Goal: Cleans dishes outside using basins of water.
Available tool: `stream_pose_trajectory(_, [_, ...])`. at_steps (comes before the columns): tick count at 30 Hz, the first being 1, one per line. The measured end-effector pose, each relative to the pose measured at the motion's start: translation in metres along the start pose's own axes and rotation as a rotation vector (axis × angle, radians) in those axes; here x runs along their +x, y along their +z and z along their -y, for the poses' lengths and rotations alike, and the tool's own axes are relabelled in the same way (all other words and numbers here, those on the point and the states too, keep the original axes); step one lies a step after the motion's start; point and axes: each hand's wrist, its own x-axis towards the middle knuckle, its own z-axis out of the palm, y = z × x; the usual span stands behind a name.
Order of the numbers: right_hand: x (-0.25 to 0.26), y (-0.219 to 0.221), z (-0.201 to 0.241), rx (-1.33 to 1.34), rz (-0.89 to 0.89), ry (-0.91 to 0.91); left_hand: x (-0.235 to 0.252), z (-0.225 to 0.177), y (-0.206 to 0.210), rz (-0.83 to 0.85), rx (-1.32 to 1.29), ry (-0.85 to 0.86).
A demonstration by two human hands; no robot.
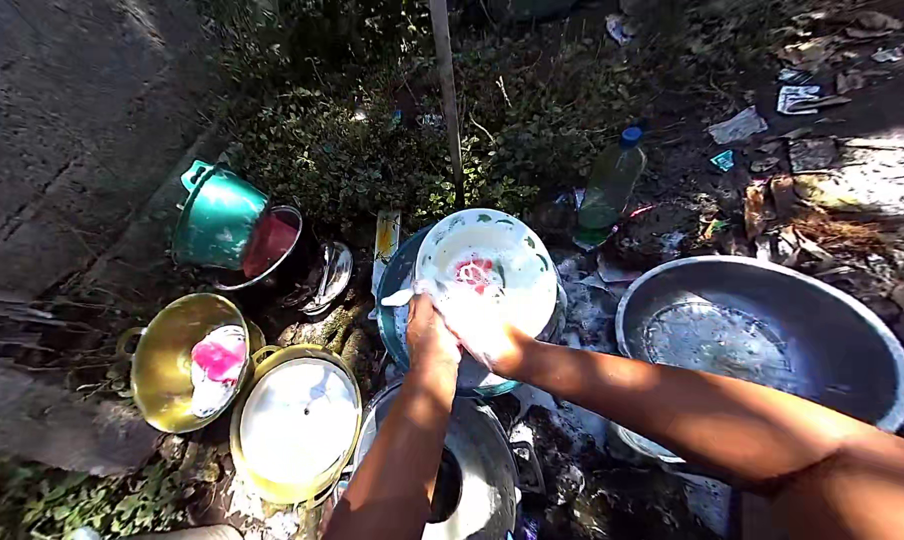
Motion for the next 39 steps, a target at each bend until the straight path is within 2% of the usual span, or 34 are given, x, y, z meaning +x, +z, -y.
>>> stream_pose_trajectory(2, [-0.009, -0.006, -0.039, -0.252, -0.014, -0.167, 0.014, -0.006, -0.019, 0.025, -0.045, 0.067])
stream_pose_trajectory(3, [-0.005, -0.017, -0.056, -0.327, -0.046, -0.113, 0.017, -0.007, -0.019, 0.024, -0.059, 0.062])
stream_pose_trajectory(5, [0.012, -0.045, -0.069, -0.289, -0.044, 0.179, 0.010, 0.004, -0.003, 0.070, -0.014, -0.012])
stream_pose_trajectory(7, [0.025, -0.053, -0.055, -0.237, -0.037, 0.368, -0.003, 0.019, 0.024, 0.192, -0.004, -0.102])
stream_pose_trajectory(8, [0.025, -0.055, -0.040, -0.219, 0.095, 0.382, -0.005, 0.020, 0.033, 0.220, 0.020, -0.121])
stream_pose_trajectory(9, [0.021, -0.054, -0.029, -0.214, 0.248, 0.318, -0.004, 0.017, 0.037, 0.188, 0.063, -0.110])
stream_pose_trajectory(10, [0.011, -0.049, -0.029, -0.227, 0.282, 0.132, -0.001, 0.012, 0.036, 0.106, 0.143, -0.066])
stream_pose_trajectory(11, [-0.001, -0.043, -0.044, -0.248, 0.201, -0.045, 0.004, 0.005, 0.032, 0.028, 0.237, -0.003])
stream_pose_trajectory(12, [-0.009, -0.042, -0.063, -0.279, 0.113, -0.093, 0.010, -0.002, 0.024, -0.012, 0.327, 0.049])
stream_pose_trajectory(14, [-0.001, -0.062, -0.084, -0.297, 0.073, 0.189, 0.015, -0.008, 0.017, -0.007, 0.363, 0.039])
stream_pose_trajectory(15, [0.009, -0.073, -0.088, -0.279, -0.002, 0.289, 0.012, -0.004, 0.022, 0.042, 0.330, -0.002])
stream_pose_trajectory(17, [0.020, -0.072, -0.079, -0.242, -0.213, 0.246, -0.002, 0.008, 0.037, 0.181, 0.234, -0.115])
stream_pose_trajectory(19, [0.021, -0.069, -0.065, -0.106, -0.207, 0.117, -0.015, 0.016, 0.054, 0.167, 0.178, -0.174])
stream_pose_trajectory(20, [0.022, -0.079, -0.059, -0.057, -0.144, 0.149, -0.017, 0.017, 0.054, 0.189, 0.147, -0.191])
stream_pose_trajectory(21, [0.024, -0.093, -0.057, -0.085, -0.124, 0.214, -0.017, 0.018, 0.049, 0.201, 0.108, -0.178])
stream_pose_trajectory(23, [0.023, -0.099, -0.083, -0.293, -0.176, 0.323, -0.004, 0.011, 0.040, 0.250, 0.032, -0.070])
stream_pose_trajectory(25, [0.005, -0.078, -0.096, -0.303, -0.049, 0.405, 0.012, -0.006, 0.035, 0.162, 0.121, 0.132])
stream_pose_trajectory(27, [-0.008, -0.048, -0.072, -0.199, 0.046, 0.266, 0.022, -0.012, 0.038, 0.065, 0.192, 0.237])
stream_pose_trajectory(28, [-0.008, -0.036, -0.053, -0.122, 0.055, 0.197, 0.020, -0.007, 0.040, 0.076, 0.152, 0.213])
stream_pose_trajectory(31, [0.013, -0.041, -0.004, 0.243, 0.205, 0.399, -0.003, 0.011, 0.046, 0.229, -0.055, -0.006])
stream_pose_trajectory(32, [0.017, -0.048, 0.008, 0.273, 0.194, 0.386, -0.007, 0.011, 0.045, 0.235, -0.080, -0.021])
stream_pose_trajectory(33, [0.017, -0.046, 0.010, 0.239, 0.133, 0.255, -0.005, 0.007, 0.041, 0.193, -0.044, 0.009])
stream_pose_trajectory(36, [0.007, -0.032, -0.031, -0.167, -0.015, -0.336, 0.020, -0.025, 0.014, 0.123, 0.043, 0.100])
stream_pose_trajectory(37, [0.005, -0.039, -0.044, -0.260, -0.012, -0.397, 0.025, -0.039, 0.010, 0.047, 0.074, 0.084])
stream_pose_trajectory(39, [0.003, -0.064, -0.060, -0.250, 0.002, -0.353, 0.028, -0.058, 0.005, -0.067, 0.151, 0.037])
